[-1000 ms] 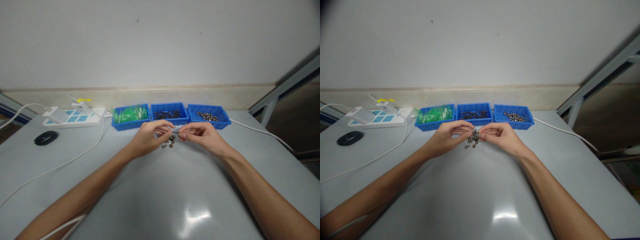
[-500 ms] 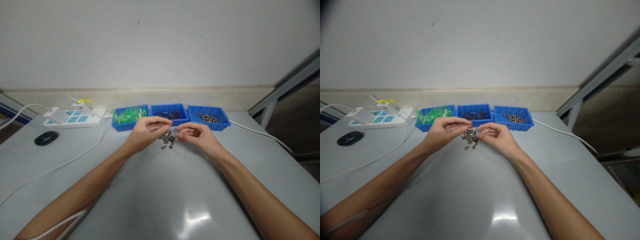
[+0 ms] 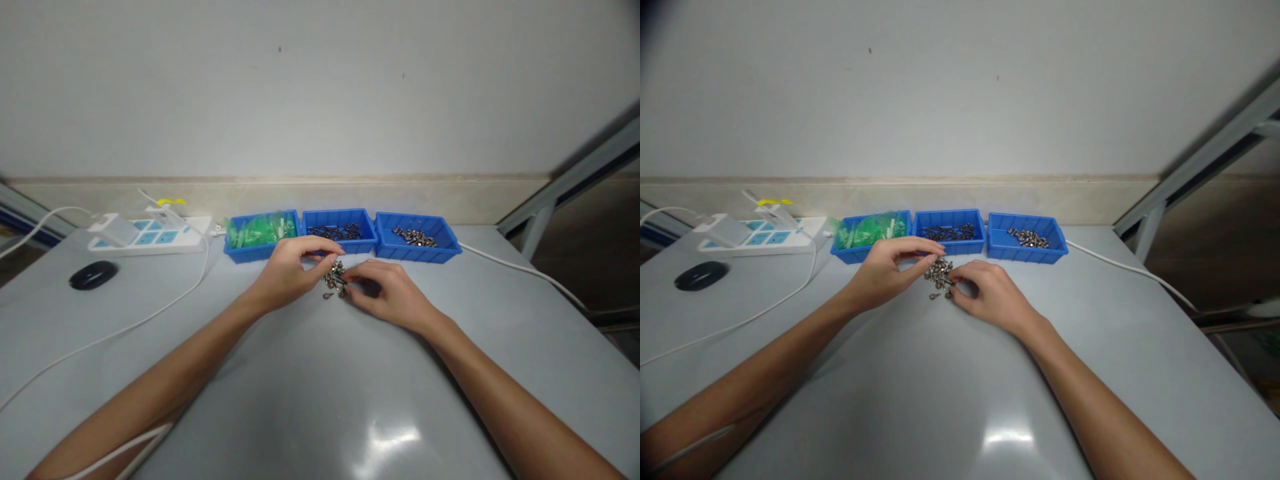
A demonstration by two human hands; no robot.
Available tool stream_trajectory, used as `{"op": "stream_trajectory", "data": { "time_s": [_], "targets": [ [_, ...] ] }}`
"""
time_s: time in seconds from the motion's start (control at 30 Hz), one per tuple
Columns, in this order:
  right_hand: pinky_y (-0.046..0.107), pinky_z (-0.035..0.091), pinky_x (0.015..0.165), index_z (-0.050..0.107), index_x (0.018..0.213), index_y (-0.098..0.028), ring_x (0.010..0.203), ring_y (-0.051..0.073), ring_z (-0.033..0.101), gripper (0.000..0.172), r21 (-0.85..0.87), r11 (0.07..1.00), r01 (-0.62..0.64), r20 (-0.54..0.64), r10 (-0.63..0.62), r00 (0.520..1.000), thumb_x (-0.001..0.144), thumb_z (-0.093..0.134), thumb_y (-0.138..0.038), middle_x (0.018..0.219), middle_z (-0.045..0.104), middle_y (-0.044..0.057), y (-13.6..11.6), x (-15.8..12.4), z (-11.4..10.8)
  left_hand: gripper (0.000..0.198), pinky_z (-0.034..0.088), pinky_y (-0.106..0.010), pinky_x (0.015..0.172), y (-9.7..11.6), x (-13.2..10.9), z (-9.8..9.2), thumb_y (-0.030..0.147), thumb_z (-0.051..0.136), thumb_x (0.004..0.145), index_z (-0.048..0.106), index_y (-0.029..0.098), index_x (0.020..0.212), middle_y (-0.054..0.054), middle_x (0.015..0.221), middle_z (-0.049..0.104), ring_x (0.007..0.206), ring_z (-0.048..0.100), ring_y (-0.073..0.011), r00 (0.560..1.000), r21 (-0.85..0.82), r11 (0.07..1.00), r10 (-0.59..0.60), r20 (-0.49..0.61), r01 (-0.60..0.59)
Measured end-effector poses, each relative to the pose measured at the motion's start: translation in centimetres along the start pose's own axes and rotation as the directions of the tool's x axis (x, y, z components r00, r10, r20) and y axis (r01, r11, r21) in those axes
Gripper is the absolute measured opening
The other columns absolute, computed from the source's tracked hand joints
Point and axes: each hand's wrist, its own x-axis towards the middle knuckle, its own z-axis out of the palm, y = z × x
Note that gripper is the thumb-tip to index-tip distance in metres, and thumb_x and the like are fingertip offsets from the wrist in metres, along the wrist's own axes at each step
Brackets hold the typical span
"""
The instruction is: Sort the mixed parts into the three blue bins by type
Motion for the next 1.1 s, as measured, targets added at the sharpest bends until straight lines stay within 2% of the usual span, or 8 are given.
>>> {"op": "stream_trajectory", "data": {
  "time_s": [0.2,0.4,0.63,0.83,0.93,1.1],
  "targets": [
    [0.034,0.050,0.079,0.072,0.096,-0.018,0.085,0.023,0.067,0.017,-0.061,0.998,-0.025,-0.045,0.023,0.999,0.082,0.065,-0.011,0.090,0.075,0.007,-0.3,0.1,0.9,0.016,0.060,-0.025,0.083,-0.1,-0.1,-0.1,0.018,0.063,0.088,0.078,0.016,0.095,-0.007,0.102,0.079,0.094,0.074,-0.0178,0.999,0.048,0.998,0.036,-0.001,-0.036],
    [0.032,0.050,0.076,0.072,0.091,-0.019,0.078,0.020,0.067,0.023,-0.011,0.998,-0.059,-0.090,0.058,0.994,0.074,0.064,-0.006,0.085,0.074,0.004,-0.5,0.3,1.1,0.016,0.059,-0.024,0.082,0.0,-0.2,-0.1,0.016,0.063,0.088,0.077,0.016,0.095,-0.006,0.099,0.079,0.091,0.073,-0.0166,0.999,0.059,0.997,0.042,0.024,-0.044],
    [0.029,0.050,0.071,0.074,0.091,-0.021,0.072,0.018,0.068,0.026,0.094,0.986,-0.139,-0.135,0.151,0.979,0.072,0.063,-0.005,0.081,0.075,0.001,-0.2,0.3,1.3,0.017,0.059,-0.025,0.081,-0.1,-0.2,-0.1,0.020,0.063,0.089,0.078,0.016,0.096,-0.006,0.098,0.079,0.088,0.074,-0.0171,1.000,0.072,0.997,0.004,0.018,-0.005],
    [0.032,0.049,0.076,0.072,0.088,-0.019,0.080,0.021,0.067,0.014,0.021,0.997,-0.079,-0.134,0.082,0.988,0.076,0.070,-0.012,0.085,0.074,0.005,-0.2,0.2,1.2,0.016,0.059,-0.025,0.081,-0.1,-0.3,0.0,0.019,0.063,0.089,0.077,0.016,0.095,-0.006,0.097,0.079,0.086,0.073,-0.0167,0.999,0.087,0.996,0.017,0.029,-0.019],
    [0.032,0.049,0.076,0.072,0.090,-0.018,0.081,0.021,0.067,0.016,-0.004,0.999,-0.049,-0.086,0.049,0.995,0.078,0.068,-0.009,0.084,0.074,0.005,-0.1,0.2,1.2,0.017,0.058,-0.024,0.081,0.0,-0.2,0.0,0.018,0.062,0.089,0.077,0.016,0.096,-0.006,0.097,0.079,0.086,0.073,-0.0163,0.999,0.088,0.996,0.021,0.039,-0.024],
    [0.030,0.047,0.071,0.072,0.089,-0.019,0.075,0.019,0.065,0.018,-0.033,0.997,-0.071,-0.076,0.069,0.995,0.079,0.064,-0.007,0.080,0.073,0.003,0.0,0.2,1.2,0.017,0.058,-0.024,0.081,-0.1,-0.3,0.0,0.018,0.062,0.089,0.077,0.016,0.096,-0.006,0.097,0.079,0.085,0.073,-0.0160,0.998,0.100,0.995,0.023,0.051,-0.028]
  ]
}}
